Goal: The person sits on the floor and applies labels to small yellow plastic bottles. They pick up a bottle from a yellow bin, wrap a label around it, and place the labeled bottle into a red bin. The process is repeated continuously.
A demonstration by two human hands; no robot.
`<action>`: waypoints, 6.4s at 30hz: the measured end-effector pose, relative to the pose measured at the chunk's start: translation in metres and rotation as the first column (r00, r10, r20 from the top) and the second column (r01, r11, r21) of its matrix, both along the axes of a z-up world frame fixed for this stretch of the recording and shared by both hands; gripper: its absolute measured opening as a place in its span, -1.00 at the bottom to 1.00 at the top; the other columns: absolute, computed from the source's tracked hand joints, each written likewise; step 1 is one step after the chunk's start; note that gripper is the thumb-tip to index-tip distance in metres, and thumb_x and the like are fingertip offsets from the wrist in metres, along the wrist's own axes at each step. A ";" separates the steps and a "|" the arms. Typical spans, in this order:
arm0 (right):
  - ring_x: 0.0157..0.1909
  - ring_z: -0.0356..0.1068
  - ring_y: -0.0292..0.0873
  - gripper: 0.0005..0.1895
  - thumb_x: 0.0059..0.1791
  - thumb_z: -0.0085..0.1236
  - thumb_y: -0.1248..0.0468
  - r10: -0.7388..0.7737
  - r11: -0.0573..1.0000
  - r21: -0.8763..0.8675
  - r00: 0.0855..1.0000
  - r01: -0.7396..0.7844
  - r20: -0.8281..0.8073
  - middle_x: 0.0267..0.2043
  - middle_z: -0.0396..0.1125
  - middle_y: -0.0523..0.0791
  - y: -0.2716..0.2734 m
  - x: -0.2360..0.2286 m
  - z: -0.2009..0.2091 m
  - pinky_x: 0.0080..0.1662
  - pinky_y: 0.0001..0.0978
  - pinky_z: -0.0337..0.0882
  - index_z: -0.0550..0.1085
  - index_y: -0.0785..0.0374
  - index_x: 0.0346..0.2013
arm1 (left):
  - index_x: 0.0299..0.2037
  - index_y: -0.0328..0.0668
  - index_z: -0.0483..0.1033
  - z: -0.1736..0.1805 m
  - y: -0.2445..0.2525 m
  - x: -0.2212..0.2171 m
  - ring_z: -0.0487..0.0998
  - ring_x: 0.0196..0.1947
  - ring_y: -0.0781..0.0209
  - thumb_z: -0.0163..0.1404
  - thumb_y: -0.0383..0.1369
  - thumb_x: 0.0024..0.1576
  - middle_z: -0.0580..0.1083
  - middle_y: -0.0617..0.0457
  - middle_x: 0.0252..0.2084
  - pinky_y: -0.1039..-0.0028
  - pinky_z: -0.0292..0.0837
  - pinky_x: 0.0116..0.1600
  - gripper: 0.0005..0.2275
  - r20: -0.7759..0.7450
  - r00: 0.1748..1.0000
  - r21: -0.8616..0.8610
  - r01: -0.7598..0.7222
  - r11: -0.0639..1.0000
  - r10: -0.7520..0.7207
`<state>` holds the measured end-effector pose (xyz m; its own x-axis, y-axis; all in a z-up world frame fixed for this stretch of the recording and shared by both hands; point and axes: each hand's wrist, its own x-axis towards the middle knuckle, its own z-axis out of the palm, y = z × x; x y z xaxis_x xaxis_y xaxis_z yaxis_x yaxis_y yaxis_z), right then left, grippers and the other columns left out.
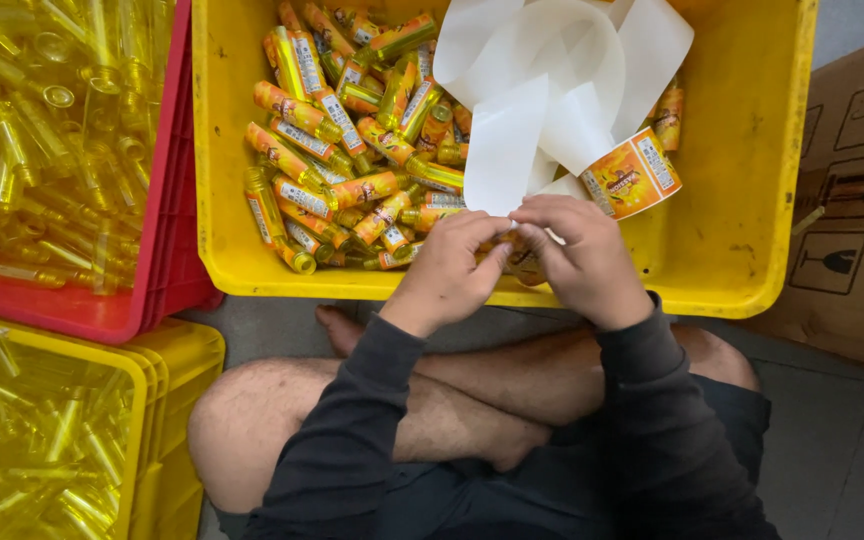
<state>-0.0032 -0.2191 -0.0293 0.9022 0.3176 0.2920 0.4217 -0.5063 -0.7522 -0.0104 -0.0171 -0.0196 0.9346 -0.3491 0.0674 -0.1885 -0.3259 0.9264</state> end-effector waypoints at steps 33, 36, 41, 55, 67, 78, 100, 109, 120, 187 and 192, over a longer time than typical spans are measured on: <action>0.06 0.41 -0.21 -0.78 0.16 -0.06 0.35 0.378 0.470 0.847 0.811 0.247 -0.446 0.07 0.40 -0.02 0.171 -0.001 0.034 0.17 -0.41 0.42 0.42 0.42 0.05 | 0.28 -0.28 0.22 0.070 0.105 -0.034 0.51 0.22 -0.02 0.02 -0.50 0.11 0.39 -0.14 0.27 0.37 0.47 0.26 -0.52 0.057 0.793 -0.217 -0.583 0.783 0.607; -0.07 0.38 -0.29 -0.81 0.16 -0.04 0.32 0.455 0.496 0.857 0.798 0.142 -0.396 -0.05 0.40 -0.10 0.237 0.027 0.034 0.04 -0.49 0.43 0.44 0.38 0.00 | 0.33 -0.31 0.10 0.057 0.159 -0.030 0.61 0.09 0.07 -0.03 -0.55 0.19 0.40 -0.26 0.22 0.47 0.62 0.13 -0.51 -0.055 0.754 -0.456 -0.602 0.656 0.654; -0.33 0.40 -0.30 -0.76 0.12 0.00 0.23 0.430 0.593 0.799 0.798 0.103 -0.423 -0.25 0.42 -0.10 0.349 0.065 0.024 -0.29 -0.49 0.49 0.46 0.37 -0.08 | 0.24 -0.19 0.22 0.032 0.271 -0.005 0.60 -0.36 0.27 -0.19 -0.52 0.17 0.56 -0.16 -0.08 0.53 0.54 -0.30 -0.61 -0.251 0.626 -0.485 -0.742 0.464 0.739; -0.41 0.40 -0.19 -0.85 0.04 0.05 0.25 0.422 0.537 0.776 0.691 0.332 -0.587 -0.34 0.43 -0.07 0.417 0.115 -0.020 -0.42 -0.38 0.35 0.46 0.30 -0.26 | 0.33 0.19 0.36 -0.045 0.382 0.123 0.54 -0.66 0.10 -0.21 -0.27 0.05 0.62 -0.12 -0.24 0.39 0.52 -0.68 -0.45 -0.618 0.258 0.013 -0.941 0.338 0.743; -0.32 0.44 -0.21 -0.81 0.09 -0.04 0.32 0.508 0.397 0.846 0.683 0.355 -0.525 -0.21 0.45 -0.02 0.307 0.057 0.036 -0.30 -0.44 0.41 0.43 0.39 -0.08 | -0.28 -0.05 0.30 -0.023 0.322 0.066 0.52 -0.30 -0.05 0.07 -0.29 0.01 0.50 0.02 -0.32 0.27 0.48 -0.08 -0.80 0.080 0.388 0.308 -0.886 0.347 0.918; -0.02 0.50 0.01 -0.70 0.08 0.06 0.38 0.225 0.473 0.804 0.833 0.360 -0.505 -0.02 0.42 0.08 0.075 -0.038 0.023 0.01 0.06 0.56 0.39 0.33 0.12 | 0.05 -0.10 0.26 0.028 0.069 -0.061 0.54 0.01 0.04 -0.22 -0.70 0.05 0.39 -0.14 0.08 0.31 0.70 -0.06 -0.62 -0.382 0.913 -0.610 -0.367 0.702 0.146; -0.25 0.44 -0.30 -0.69 -0.01 0.20 0.47 0.175 0.438 0.864 0.920 0.247 -0.351 -0.10 0.41 -0.06 0.024 -0.042 -0.030 -0.21 -0.52 0.52 0.43 0.28 0.02 | 0.23 -0.26 0.16 -0.031 0.005 -0.053 0.55 -0.05 0.20 -0.09 -0.39 0.34 0.33 0.00 -0.01 0.45 0.67 -0.02 -0.69 -0.303 0.947 -0.669 -0.290 0.684 0.106; -0.09 0.49 -0.14 -0.74 0.02 0.20 0.42 0.116 0.586 0.776 0.924 0.233 -0.364 -0.11 0.45 0.01 0.012 -0.041 -0.060 -0.04 -0.23 0.56 0.47 0.37 0.01 | 0.47 -0.26 0.00 -0.042 0.006 -0.049 0.53 0.07 0.13 -0.35 -0.33 0.43 0.46 -0.12 0.03 0.34 0.61 0.11 -0.59 -0.339 0.938 -0.686 -0.299 0.664 0.073; -0.16 0.45 -0.23 -0.83 0.06 0.19 0.38 0.017 0.731 0.642 0.934 0.232 -0.357 -0.25 0.45 -0.04 0.007 -0.044 -0.057 -0.12 -0.29 0.52 0.49 0.39 -0.08 | 0.45 -0.30 0.11 -0.054 0.010 -0.051 0.51 0.13 0.12 -0.21 -0.32 0.41 0.51 -0.18 0.08 0.20 0.48 0.22 -0.57 -0.313 0.948 -0.711 -0.278 0.646 0.063; -0.25 0.47 -0.24 -0.81 0.08 0.24 0.31 -0.020 0.811 0.539 0.931 0.228 -0.364 -0.29 0.48 -0.02 0.016 -0.046 -0.036 -0.16 -0.33 0.53 0.50 0.39 -0.10 | 0.49 -0.17 0.04 -0.057 0.010 -0.049 0.39 0.32 -0.02 -0.33 -0.34 0.45 0.36 -0.17 0.28 0.03 0.27 0.42 -0.60 -0.254 0.965 -0.756 -0.155 0.636 -0.067; -0.24 0.47 -0.24 -0.81 0.08 0.24 0.31 -0.020 0.810 0.539 0.929 0.233 -0.371 -0.30 0.48 -0.01 0.016 -0.045 -0.037 -0.16 -0.32 0.54 0.50 0.40 -0.11 | 0.50 -0.18 0.01 -0.053 0.011 -0.049 0.34 0.36 -0.04 -0.32 -0.34 0.45 0.33 -0.19 0.32 0.02 0.23 0.45 -0.59 -0.242 0.968 -0.731 -0.141 0.668 -0.061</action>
